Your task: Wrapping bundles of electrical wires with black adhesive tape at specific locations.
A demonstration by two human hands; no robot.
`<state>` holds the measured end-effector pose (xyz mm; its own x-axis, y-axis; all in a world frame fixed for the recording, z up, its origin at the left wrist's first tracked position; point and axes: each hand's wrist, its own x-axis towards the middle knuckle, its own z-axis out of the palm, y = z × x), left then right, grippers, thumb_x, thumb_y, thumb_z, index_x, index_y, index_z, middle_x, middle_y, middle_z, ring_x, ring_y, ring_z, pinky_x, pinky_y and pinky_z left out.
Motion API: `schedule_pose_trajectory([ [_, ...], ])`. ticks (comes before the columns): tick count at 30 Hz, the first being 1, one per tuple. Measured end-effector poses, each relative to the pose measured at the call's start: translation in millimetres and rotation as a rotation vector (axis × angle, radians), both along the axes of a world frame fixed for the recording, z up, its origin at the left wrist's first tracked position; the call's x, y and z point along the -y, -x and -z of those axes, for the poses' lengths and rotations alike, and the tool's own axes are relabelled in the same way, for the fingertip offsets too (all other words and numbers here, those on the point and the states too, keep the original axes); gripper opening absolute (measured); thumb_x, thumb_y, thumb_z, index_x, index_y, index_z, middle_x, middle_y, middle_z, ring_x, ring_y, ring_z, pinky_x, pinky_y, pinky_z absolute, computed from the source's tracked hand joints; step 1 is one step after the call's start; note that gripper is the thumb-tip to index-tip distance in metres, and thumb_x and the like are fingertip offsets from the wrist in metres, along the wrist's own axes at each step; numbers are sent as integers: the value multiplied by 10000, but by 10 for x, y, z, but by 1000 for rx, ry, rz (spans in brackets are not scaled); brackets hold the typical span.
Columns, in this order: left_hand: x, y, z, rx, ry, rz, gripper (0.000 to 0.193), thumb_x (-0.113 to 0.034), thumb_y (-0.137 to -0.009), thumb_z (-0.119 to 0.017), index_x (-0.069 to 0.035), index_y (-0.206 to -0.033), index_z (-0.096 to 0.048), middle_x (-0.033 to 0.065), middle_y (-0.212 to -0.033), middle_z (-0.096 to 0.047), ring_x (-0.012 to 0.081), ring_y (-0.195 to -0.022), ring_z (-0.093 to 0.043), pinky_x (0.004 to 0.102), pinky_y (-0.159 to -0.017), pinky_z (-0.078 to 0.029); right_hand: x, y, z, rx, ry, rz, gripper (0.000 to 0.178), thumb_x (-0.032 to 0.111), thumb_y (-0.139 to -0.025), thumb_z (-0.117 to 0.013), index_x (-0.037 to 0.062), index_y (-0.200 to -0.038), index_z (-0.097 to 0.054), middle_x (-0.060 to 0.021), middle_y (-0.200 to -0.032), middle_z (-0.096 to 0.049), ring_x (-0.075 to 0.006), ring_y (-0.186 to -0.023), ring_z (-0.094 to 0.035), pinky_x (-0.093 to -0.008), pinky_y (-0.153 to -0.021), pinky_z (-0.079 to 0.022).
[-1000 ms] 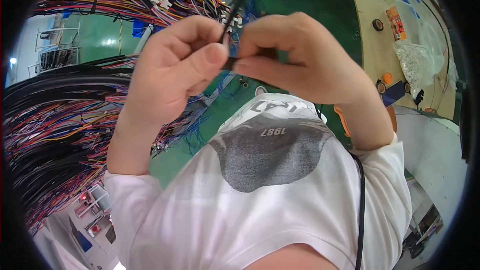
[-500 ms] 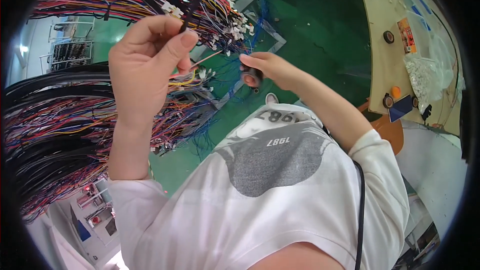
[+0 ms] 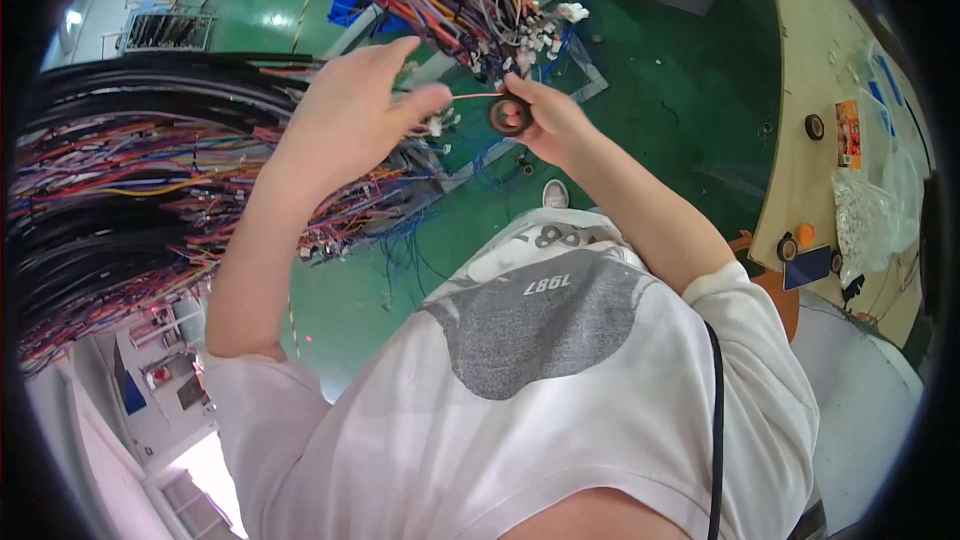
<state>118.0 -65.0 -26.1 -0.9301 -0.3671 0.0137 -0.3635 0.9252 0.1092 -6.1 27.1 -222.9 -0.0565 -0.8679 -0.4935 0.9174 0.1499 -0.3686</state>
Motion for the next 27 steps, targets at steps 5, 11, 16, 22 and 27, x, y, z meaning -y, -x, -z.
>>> schedule_pose_trajectory([
  [5,127,-131,230,734,281,-125,606,-293,-684,-668,81,-1101,-437,201,-891,-587,328,-883,-566,396,-776,-436,-262,122,-270,-67,74,59,201,208,-889,-459,14,-854,-501,-16,-616,-477,-97,-543,-443,-215,-520,-359],
  [11,326,-177,188,548,45,79,330,-237,-715,-655,6,-928,-590,100,-651,-574,210,-598,-584,316,-523,-441,-442,248,-345,-287,189,79,265,266,-882,-482,4,-864,-516,-7,-624,-465,-87,-578,-436,-205,-579,-360],
  [16,39,91,-298,358,-977,-410,165,-118,-777,-577,22,-865,-577,-2,-608,-481,30,-446,-394,177,-420,-327,-841,383,-216,-272,9,-68,401,405,-871,-456,8,-853,-513,-14,-626,-462,-110,-607,-445,-240,-626,-375],
  [22,16,199,-416,170,-1163,-318,249,-152,-766,-605,46,-908,-556,-6,-635,-500,33,-458,-394,177,-418,-326,-995,503,-353,-92,67,43,515,525,-871,-321,53,-889,-525,-80,-815,-544,-181,-713,-509,-293,-671,-400],
  [27,13,217,-454,29,-1216,-293,317,-185,-740,-646,49,-935,-558,10,-659,-526,33,-469,-411,161,-408,-332,-1048,598,-477,-188,169,70,513,522,-872,-323,60,-886,-546,-77,-871,-559,-191,-777,-528,-284,-688,-403],
])
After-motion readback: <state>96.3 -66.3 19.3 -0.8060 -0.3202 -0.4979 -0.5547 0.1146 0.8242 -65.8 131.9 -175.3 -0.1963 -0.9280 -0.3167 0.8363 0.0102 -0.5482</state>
